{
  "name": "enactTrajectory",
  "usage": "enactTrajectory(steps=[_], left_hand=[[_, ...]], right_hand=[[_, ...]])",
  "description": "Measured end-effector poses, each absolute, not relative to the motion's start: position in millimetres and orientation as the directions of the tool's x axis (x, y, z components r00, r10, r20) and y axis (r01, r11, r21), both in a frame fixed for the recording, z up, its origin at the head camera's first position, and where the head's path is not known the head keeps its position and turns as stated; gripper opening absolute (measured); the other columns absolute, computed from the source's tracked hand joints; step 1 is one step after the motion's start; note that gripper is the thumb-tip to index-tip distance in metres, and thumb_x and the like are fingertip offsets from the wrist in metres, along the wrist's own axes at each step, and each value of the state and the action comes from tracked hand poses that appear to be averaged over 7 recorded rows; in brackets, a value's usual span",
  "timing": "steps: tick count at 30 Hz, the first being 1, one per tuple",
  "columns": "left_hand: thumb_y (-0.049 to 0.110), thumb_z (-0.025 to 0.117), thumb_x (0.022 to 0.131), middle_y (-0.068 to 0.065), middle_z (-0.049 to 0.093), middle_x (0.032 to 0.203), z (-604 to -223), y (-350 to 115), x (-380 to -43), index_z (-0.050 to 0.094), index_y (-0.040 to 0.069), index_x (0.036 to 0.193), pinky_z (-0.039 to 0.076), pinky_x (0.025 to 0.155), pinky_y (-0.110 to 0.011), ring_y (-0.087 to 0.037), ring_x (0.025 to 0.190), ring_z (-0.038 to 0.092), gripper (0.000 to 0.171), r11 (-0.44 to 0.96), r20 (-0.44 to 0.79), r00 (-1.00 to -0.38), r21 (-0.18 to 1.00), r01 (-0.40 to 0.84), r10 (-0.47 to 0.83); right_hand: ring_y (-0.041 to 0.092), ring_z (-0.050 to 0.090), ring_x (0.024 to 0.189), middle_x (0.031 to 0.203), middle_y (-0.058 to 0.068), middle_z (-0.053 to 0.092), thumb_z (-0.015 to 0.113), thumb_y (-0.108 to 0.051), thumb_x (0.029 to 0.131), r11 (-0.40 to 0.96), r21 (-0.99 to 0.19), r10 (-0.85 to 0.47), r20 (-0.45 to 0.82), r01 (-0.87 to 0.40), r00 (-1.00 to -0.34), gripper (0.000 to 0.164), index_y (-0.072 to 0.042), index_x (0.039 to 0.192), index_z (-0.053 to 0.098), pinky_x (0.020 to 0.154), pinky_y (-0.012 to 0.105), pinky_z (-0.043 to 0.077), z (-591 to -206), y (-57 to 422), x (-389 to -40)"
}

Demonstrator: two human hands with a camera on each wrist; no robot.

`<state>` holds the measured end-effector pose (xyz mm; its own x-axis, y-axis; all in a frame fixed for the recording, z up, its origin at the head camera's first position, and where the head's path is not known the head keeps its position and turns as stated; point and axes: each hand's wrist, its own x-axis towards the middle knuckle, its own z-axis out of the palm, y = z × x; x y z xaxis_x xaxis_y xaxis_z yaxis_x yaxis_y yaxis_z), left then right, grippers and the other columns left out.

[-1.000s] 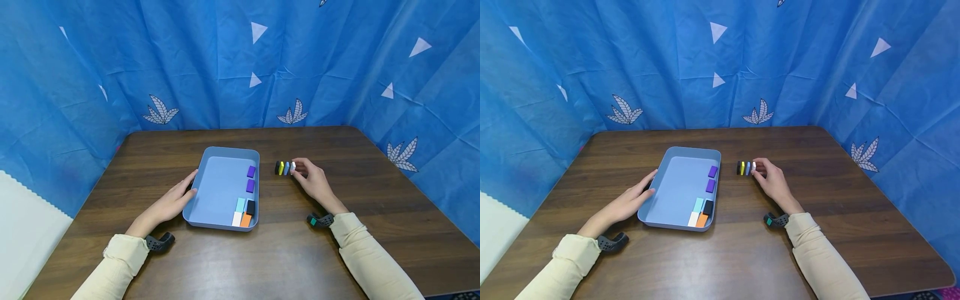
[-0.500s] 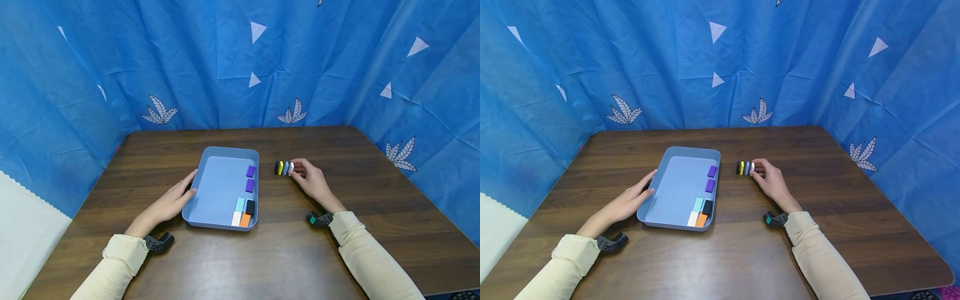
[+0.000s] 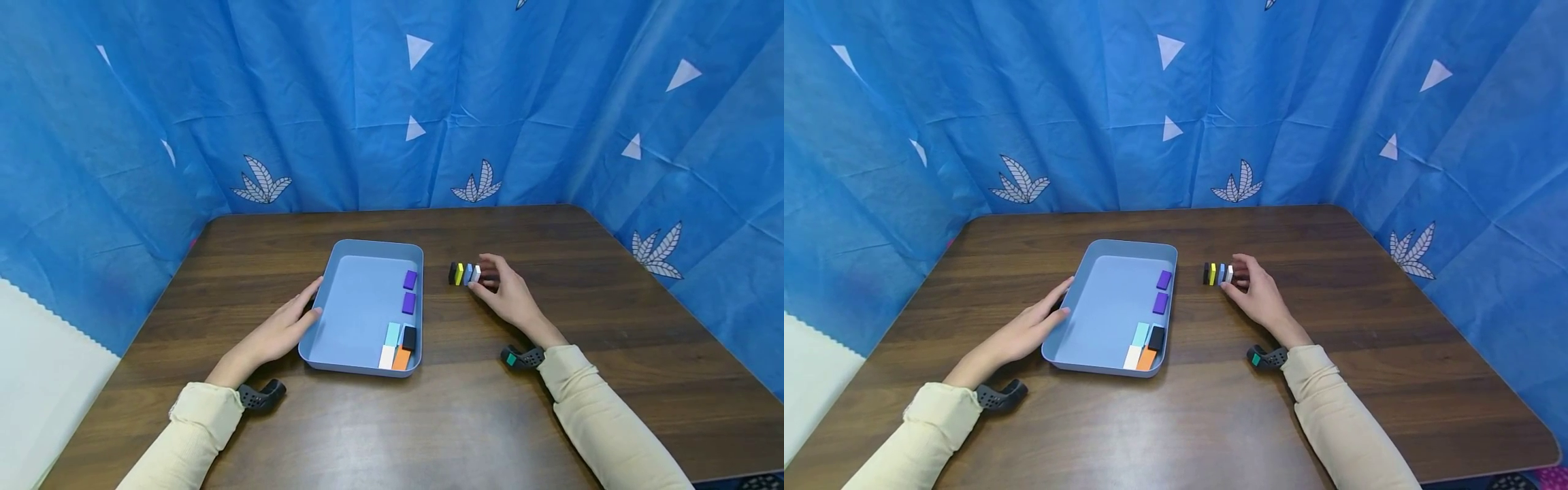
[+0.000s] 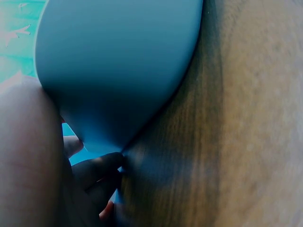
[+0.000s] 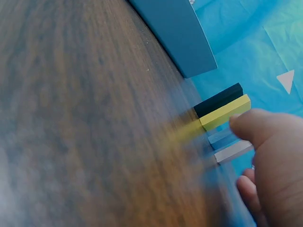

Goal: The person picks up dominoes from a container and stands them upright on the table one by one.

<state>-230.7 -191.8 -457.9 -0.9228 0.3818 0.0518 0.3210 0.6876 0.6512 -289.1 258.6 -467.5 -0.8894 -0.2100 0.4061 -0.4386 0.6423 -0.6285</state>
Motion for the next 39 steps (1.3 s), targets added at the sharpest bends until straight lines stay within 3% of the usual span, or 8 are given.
enactTrajectory(steps=[7,18,27,33,39], left_hand=[[0.04,0.038,0.112,-0.014,0.012,0.173,-457,-191,-232,0.008,0.02,0.168,0.017,0.123,-0.068,-0.046,0.157,0.012,0.067,0.687,0.056,-0.923,0.651,0.324,0.382],[0.038,0.038,0.113,-0.013,0.012,0.173,-459,-191,-230,0.008,0.021,0.168,0.013,0.124,-0.067,-0.047,0.157,0.011,0.066,0.689,0.053,-0.925,0.652,0.317,0.376],[0.039,0.039,0.112,-0.013,0.012,0.173,-458,-192,-229,0.009,0.022,0.168,0.014,0.124,-0.067,-0.047,0.157,0.012,0.066,0.689,0.063,-0.925,0.648,0.324,0.376],[0.039,0.039,0.112,-0.013,0.012,0.173,-457,-191,-229,0.008,0.022,0.168,0.014,0.124,-0.066,-0.047,0.157,0.011,0.066,0.689,0.058,-0.923,0.647,0.325,0.381],[0.043,0.038,0.112,-0.013,0.013,0.173,-458,-190,-228,0.01,0.021,0.168,0.014,0.124,-0.067,-0.048,0.156,0.012,0.067,0.695,0.057,-0.926,0.644,0.32,0.373]], right_hand=[[0.039,0.052,0.132,0.145,0.023,0.051,0.077,-0.013,0.093,0.658,-0.543,-0.176,0.563,-0.522,-0.808,0.071,-0.001,0.152,0.039,0.106,0.058,0.049,-461,258,-285],[0.034,0.052,0.132,0.146,0.018,0.053,0.079,-0.008,0.09,0.635,-0.437,-0.224,0.685,-0.637,-0.693,0.066,-0.005,0.148,0.049,0.108,0.056,0.046,-456,248,-278],[0.029,0.054,0.131,0.143,0.014,0.057,0.079,-0.007,0.09,0.627,-0.391,-0.256,0.713,-0.674,-0.652,0.061,-0.007,0.145,0.054,0.107,0.05,0.048,-453,242,-274],[0.026,0.057,0.125,0.141,0.011,0.059,0.08,-0.009,0.09,0.618,-0.374,-0.306,0.696,-0.692,-0.65,0.056,-0.008,0.141,0.057,0.106,0.039,0.051,-451,235,-266],[0.031,0.06,0.12,0.139,0.011,0.06,0.08,-0.01,0.09,0.604,-0.391,-0.336,0.666,-0.695,-0.666,0.054,-0.009,0.139,0.057,0.099,0.049,0.056,-450,230,-262]])
